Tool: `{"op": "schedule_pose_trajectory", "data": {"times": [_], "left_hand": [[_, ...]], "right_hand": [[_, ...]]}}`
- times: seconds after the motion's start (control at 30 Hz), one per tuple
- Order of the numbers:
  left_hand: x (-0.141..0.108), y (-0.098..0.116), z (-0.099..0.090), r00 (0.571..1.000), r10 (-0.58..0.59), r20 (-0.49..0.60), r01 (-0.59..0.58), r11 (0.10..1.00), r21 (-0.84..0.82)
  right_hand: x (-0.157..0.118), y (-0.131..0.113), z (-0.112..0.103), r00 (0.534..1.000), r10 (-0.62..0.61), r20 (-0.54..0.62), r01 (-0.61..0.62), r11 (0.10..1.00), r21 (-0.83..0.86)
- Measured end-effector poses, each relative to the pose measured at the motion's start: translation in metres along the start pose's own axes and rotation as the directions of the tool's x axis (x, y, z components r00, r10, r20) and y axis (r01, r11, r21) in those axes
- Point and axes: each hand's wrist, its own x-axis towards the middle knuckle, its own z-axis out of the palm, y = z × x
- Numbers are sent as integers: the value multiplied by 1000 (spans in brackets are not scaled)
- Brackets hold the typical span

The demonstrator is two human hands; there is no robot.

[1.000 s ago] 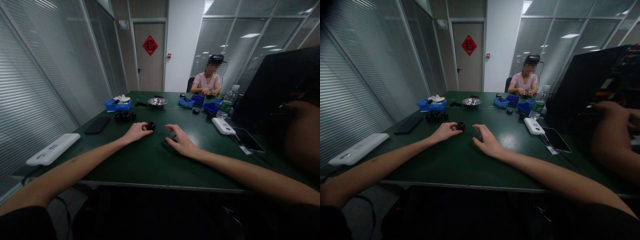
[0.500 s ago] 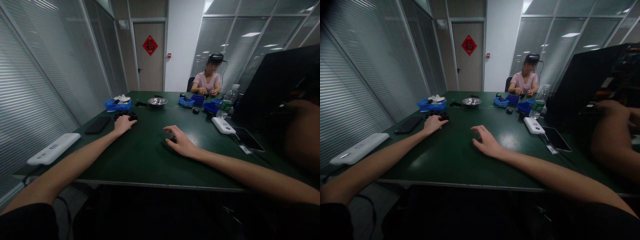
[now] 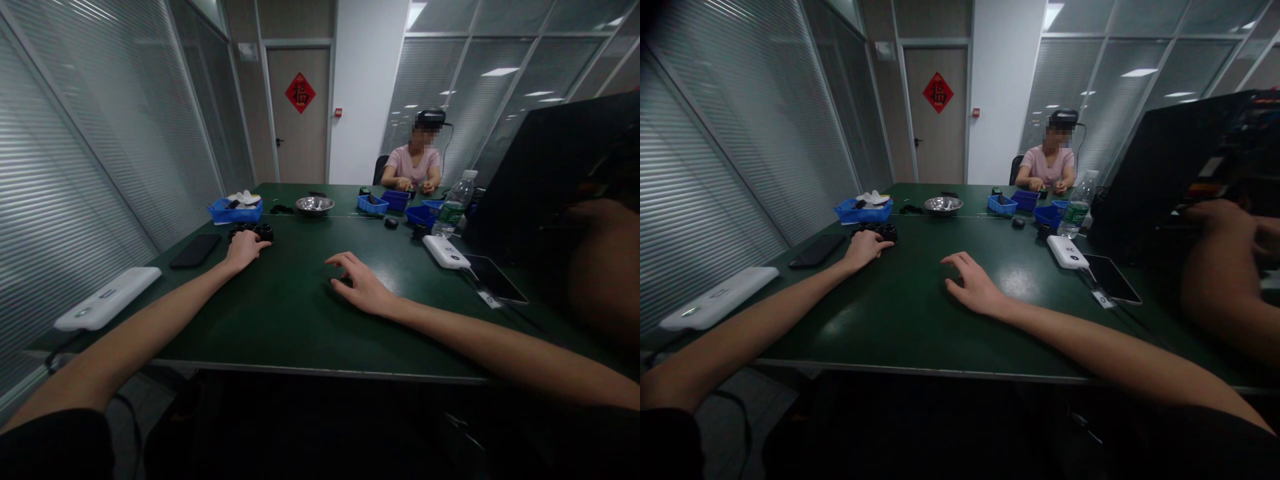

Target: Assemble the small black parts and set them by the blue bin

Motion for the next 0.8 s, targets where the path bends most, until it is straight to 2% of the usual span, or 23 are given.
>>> {"op": "schedule_pose_trajectory", "data": {"times": [0.1, 0.17, 0.23, 0.3, 0.4, 0.47, 0.63, 0.7, 0.8], "left_hand": [[-1, -1, -1, 999, -6, -34, 7, 999, 36], [-3, 1, -2, 1000, -8, -20, 9, 998, 59], [-6, 6, -3, 1000, -13, -17, 15, 992, 123], [-10, 13, -1, 1000, 2, -27, 4, 977, 214], [-19, 26, 5, 996, 85, -24, -73, 945, 319], [-26, 35, 10, 992, 129, -6, -120, 938, 325], [-42, 53, 17, 949, 305, 78, -314, 893, 322], [-46, 58, 17, 933, 347, 94, -358, 877, 321], [-49, 60, 16, 920, 376, 113, -393, 869, 302]], "right_hand": [[7, 18, -7, 999, -12, -37, 8, 995, -100], [14, 42, -20, 994, -40, -104, 12, 966, -256], [20, 73, -40, 979, -20, -202, -68, 904, -423], [21, 106, -65, 947, 68, -314, -242, 792, -561], [14, 147, -101, 857, 220, -466, -501, 569, -652], [6, 167, -118, 811, 300, -503, -584, 461, -668], [-1, 186, -133, 708, 544, -451, -683, 365, -632], [1, 186, -133, 695, 574, -433, -687, 354, -634], [1, 183, -134, 711, 566, -418, -670, 364, -647]]}}
